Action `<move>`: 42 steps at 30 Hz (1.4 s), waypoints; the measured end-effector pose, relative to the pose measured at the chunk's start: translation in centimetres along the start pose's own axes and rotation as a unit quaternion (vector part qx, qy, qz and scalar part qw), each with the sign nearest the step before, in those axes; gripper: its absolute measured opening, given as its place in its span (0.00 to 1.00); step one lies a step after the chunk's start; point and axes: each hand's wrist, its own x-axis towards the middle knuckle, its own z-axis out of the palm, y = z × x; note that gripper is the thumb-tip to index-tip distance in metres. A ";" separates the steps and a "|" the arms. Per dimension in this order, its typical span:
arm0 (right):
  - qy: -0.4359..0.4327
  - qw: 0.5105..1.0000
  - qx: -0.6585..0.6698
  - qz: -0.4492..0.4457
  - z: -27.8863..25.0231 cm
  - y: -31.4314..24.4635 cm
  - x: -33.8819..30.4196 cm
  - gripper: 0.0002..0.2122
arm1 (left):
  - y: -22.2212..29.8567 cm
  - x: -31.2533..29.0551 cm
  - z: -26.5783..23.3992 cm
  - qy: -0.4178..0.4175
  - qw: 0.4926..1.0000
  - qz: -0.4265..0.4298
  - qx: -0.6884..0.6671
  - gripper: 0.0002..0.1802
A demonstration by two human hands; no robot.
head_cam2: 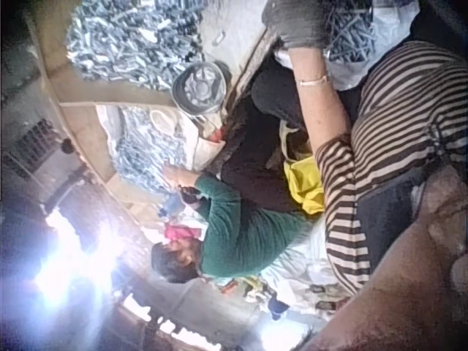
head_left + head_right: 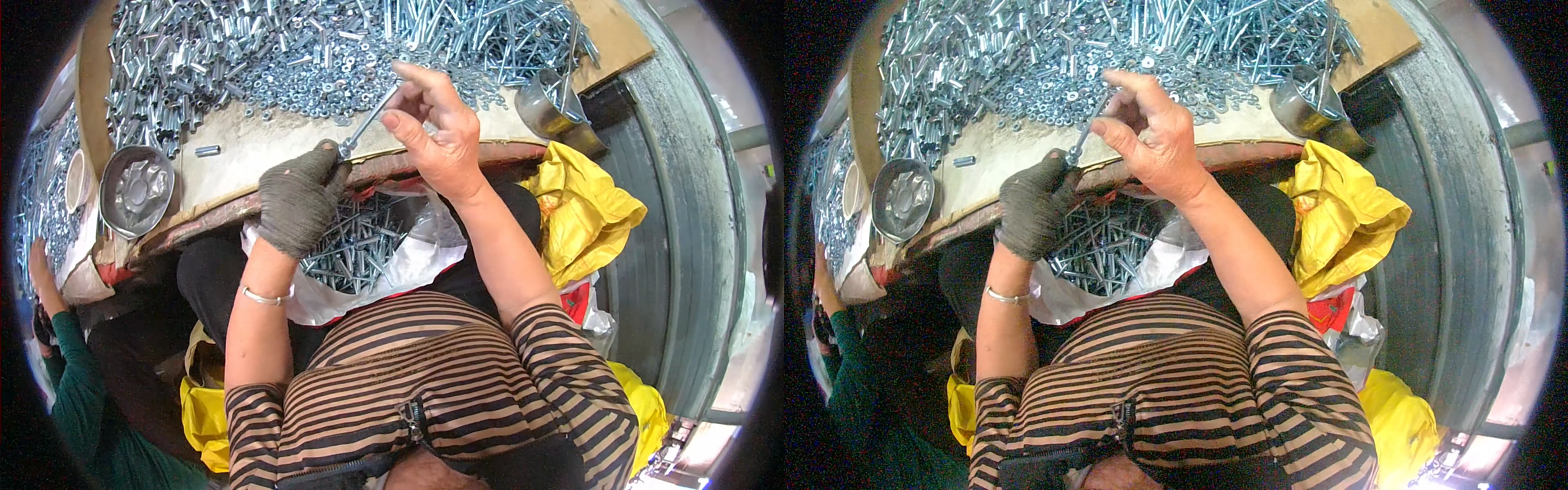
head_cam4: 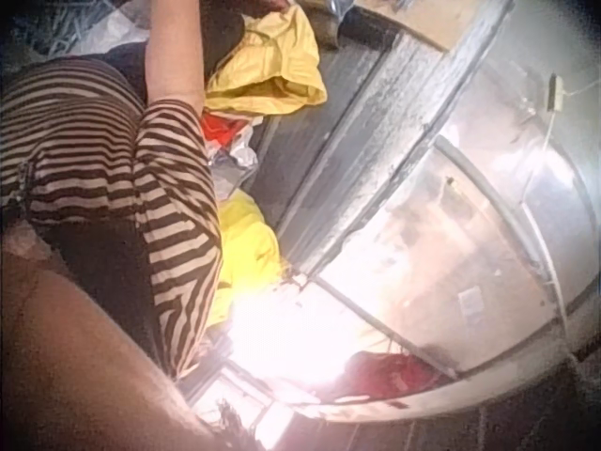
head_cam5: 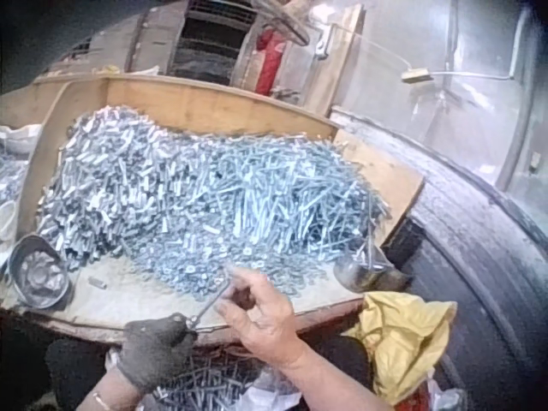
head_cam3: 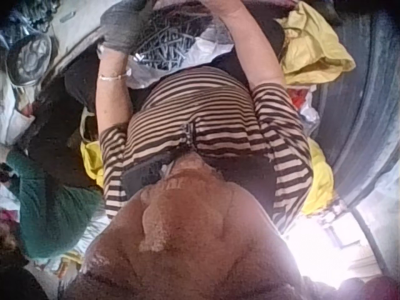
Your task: Assembling nuts onto long metal bolts or screws by hand.
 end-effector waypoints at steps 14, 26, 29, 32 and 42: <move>-0.102 0.956 0.233 0.142 5.8 -0.3 -1.3 0.23 | -2.0 0.2 0.6 0.092 0.980 -0.046 -0.168 0.11; -0.004 0.949 0.163 0.270 1.4 0.9 -1.2 0.22 | -1.4 -0.1 0.1 0.049 0.996 -0.044 -0.067 0.12; 0.002 0.952 0.134 0.276 1.4 2.0 -2.0 0.23 | 0.0 0.3 -0.3 -0.002 0.990 -0.111 -0.086 0.12; 0.013 0.969 0.179 0.173 3.4 0.6 -1.2 0.18 | 0.4 -0.4 0.3 -0.009 0.995 -0.079 -0.067 0.11; -0.090 0.975 -0.004 0.205 1.0 1.1 -1.6 0.15 | 0.9 -0.5 1.2 0.030 0.992 0.064 0.103 0.09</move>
